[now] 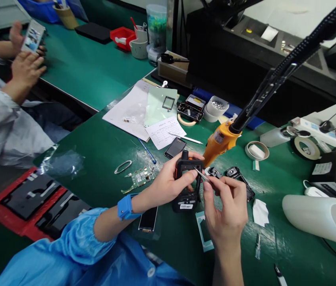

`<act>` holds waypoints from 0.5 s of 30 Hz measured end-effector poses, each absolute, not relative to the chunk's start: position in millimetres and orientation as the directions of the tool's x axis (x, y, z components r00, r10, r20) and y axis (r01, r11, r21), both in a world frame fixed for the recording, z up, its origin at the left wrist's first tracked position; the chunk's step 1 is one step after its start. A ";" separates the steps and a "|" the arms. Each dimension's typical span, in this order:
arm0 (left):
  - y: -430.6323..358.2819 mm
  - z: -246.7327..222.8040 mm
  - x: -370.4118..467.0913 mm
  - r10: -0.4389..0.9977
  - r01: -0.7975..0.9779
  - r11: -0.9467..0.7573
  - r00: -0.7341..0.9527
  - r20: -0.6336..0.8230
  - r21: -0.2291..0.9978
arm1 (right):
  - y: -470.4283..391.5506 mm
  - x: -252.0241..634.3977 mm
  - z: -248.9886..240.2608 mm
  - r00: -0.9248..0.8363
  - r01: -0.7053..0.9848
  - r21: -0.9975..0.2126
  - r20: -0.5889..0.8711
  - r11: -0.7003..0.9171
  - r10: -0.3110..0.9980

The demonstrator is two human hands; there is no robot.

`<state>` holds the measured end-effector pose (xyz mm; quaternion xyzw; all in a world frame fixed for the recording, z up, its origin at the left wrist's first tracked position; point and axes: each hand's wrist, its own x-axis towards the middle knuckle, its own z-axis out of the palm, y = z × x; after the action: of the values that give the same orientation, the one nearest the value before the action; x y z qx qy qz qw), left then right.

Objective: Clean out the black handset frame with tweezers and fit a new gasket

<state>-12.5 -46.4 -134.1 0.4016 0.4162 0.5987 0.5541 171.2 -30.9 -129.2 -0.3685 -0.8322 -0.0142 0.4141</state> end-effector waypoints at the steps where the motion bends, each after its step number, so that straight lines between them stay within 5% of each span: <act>1: -46.3 -134.2 -12.8 0.998 -0.327 -0.040 -0.059 0.021 0.944 | -31.1 171.3 -129.3 -0.382 0.625 -0.282 0.703 0.728 0.600; 11: -46.2 -129.0 -12.4 0.999 -0.276 0.003 -0.037 -0.014 0.961 | -18.2 181.9 -130.2 -0.453 0.582 -0.256 0.686 0.771 0.570; 13: -45.6 -123.9 -12.9 0.999 -0.308 0.030 -0.024 -0.039 0.951 | -4.9 194.4 -139.4 -0.497 0.557 -0.199 0.699 0.807 0.515; 15: -43.4 -121.5 -15.1 0.998 -0.350 0.067 0.014 -0.066 0.935 | 9.8 203.3 -156.1 -0.613 0.360 -0.097 0.725 0.928 0.314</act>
<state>-15.1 -43.4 -121.5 0.3867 0.4190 0.5632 0.5981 203.3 9.8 -156.1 -0.1876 -0.8975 -0.0292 0.3980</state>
